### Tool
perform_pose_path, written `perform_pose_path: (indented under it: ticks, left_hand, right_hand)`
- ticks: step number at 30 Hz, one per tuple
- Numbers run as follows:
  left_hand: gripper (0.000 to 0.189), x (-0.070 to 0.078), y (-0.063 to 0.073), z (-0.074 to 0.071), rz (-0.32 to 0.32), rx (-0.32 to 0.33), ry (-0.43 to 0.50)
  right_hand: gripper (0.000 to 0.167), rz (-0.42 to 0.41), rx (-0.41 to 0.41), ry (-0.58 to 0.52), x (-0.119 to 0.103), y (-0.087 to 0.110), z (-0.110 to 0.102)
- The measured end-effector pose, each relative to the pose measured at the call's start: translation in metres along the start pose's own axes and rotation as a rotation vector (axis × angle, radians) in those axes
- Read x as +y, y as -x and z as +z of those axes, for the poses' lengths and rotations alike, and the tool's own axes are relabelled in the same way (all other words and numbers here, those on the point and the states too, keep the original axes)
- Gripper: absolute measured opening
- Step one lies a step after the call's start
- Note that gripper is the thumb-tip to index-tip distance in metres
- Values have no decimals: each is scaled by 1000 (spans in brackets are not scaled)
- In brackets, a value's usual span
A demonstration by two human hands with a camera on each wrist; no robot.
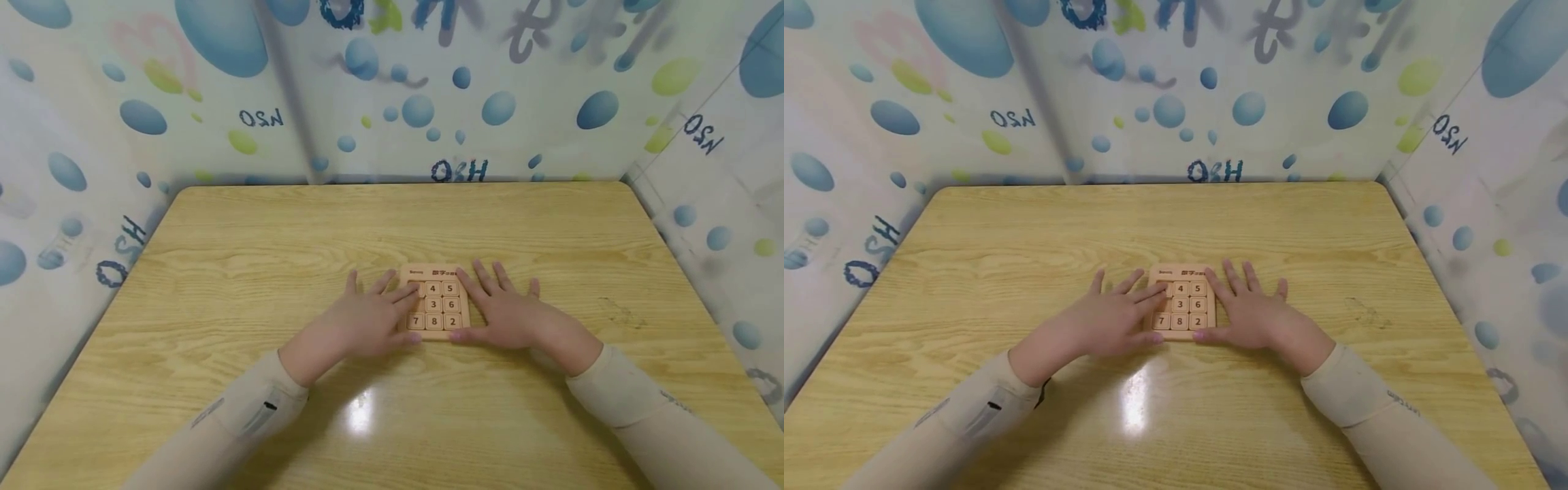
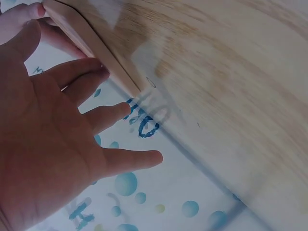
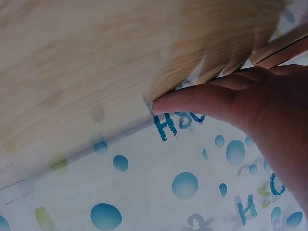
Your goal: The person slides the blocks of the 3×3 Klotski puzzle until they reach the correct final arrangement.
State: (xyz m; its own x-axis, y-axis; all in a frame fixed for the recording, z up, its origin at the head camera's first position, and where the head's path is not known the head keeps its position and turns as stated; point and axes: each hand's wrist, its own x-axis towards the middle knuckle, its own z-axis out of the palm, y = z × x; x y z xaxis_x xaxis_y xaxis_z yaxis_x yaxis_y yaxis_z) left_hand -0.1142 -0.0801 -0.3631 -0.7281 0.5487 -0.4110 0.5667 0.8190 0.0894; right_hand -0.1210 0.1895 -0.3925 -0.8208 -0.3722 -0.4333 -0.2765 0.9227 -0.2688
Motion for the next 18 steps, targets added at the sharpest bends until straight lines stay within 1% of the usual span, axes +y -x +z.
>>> perform_pose_path:
  ticks: [4, 6, 10, 14, 18]
  left_hand:
    - [82, -1, -4, -1, -5, 10, -14]
    - [82, 0, -4, -1, -3, 16, -29]
    - [84, 5, -1, 0, 5, 5, -51]
    - [84, 13, 4, 1, 46, -1, -36]
    - [83, 20, 4, 3, 95, 0, -17]
  right_hand:
    - [122, 0, 4, 1, 0, 0, 0]
    - [121, -1, 6, 2, 0, 0, 0]
    - [120, -2, 6, 5, 0, 0, 1]
    - [120, -5, 9, 5, 0, 0, 0]
    - [120, -3, 10, 1, 0, 0, 0]
